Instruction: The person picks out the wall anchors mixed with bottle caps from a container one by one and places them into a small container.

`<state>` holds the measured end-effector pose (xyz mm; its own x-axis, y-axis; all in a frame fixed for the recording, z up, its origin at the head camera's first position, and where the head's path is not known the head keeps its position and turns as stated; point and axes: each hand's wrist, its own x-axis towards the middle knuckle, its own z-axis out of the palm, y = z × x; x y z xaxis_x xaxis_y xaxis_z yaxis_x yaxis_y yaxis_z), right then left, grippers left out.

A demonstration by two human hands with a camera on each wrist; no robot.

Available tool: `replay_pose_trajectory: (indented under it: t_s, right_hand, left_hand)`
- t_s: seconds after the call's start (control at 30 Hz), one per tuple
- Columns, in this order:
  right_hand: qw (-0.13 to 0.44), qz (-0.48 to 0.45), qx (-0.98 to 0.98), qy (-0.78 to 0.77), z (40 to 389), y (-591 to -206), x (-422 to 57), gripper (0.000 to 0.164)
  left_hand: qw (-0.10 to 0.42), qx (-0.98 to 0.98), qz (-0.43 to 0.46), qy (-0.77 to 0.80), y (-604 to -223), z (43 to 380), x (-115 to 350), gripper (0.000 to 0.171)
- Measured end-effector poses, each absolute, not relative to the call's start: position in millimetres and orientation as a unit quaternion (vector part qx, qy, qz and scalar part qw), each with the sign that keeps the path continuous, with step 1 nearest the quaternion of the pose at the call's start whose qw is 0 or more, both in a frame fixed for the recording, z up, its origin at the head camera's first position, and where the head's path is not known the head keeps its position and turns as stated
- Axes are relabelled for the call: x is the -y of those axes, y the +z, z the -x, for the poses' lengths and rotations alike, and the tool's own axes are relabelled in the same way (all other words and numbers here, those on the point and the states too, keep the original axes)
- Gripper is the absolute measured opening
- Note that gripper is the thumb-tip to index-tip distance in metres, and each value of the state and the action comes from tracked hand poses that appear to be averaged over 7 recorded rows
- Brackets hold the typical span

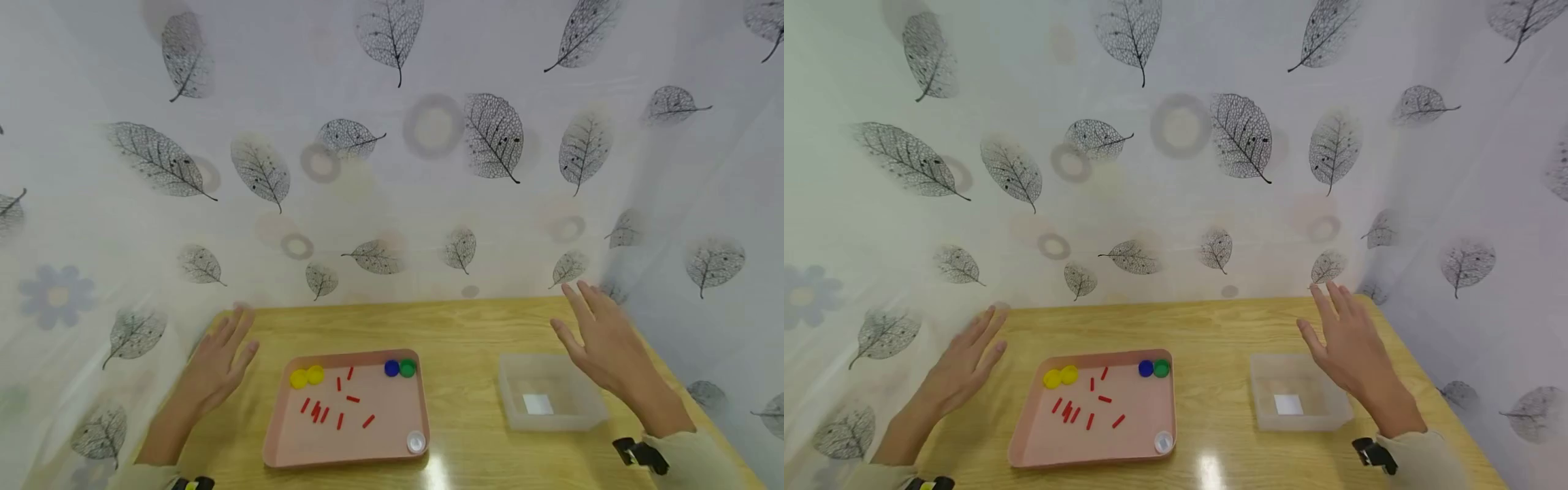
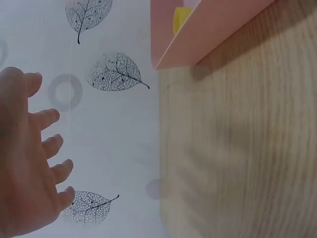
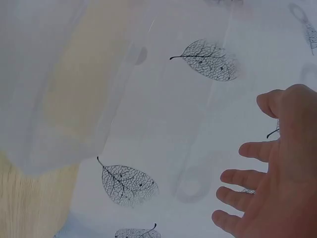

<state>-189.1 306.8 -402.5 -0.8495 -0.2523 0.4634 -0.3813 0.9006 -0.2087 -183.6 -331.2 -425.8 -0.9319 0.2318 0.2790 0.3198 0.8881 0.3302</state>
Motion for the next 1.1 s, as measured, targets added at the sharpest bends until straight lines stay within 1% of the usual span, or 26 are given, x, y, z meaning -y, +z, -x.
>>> replay_pose_trajectory:
  t_s: [0.1, 0.3, 0.47, 0.53, 0.73, 0.97, 1.1]
  right_hand:
    - [0.232, -0.174, 0.941, 0.176, 183, -400, -294, 0.068]
    - [0.227, -0.168, 0.928, 0.243, 167, -402, -263, 0.070]
    - [0.212, -0.164, 0.922, 0.281, 160, -407, -240, 0.068]
    - [0.211, -0.163, 0.918, 0.293, 158, -411, -231, 0.067]
    - [0.203, -0.166, 0.910, 0.321, 156, -422, -205, 0.067]
    - [0.189, -0.190, 0.905, 0.331, 157, -431, -170, 0.065]
    - [0.176, -0.209, 0.901, 0.338, 158, -436, -151, 0.063]
  left_hand:
    - [0.107, 0.958, 0.150, -0.221, -432, 180, 329, 0.061]
    - [0.080, 0.942, 0.153, -0.287, -449, 174, 327, 0.060]
    - [0.093, 0.937, 0.150, -0.302, -462, 168, 322, 0.058]
    - [0.098, 0.936, 0.150, -0.302, -468, 166, 319, 0.057]
    - [0.086, 0.934, 0.149, -0.313, -485, 160, 311, 0.056]
    - [0.056, 0.933, 0.158, -0.318, -500, 154, 307, 0.059]
    - [0.050, 0.935, 0.158, -0.315, -503, 150, 306, 0.058]
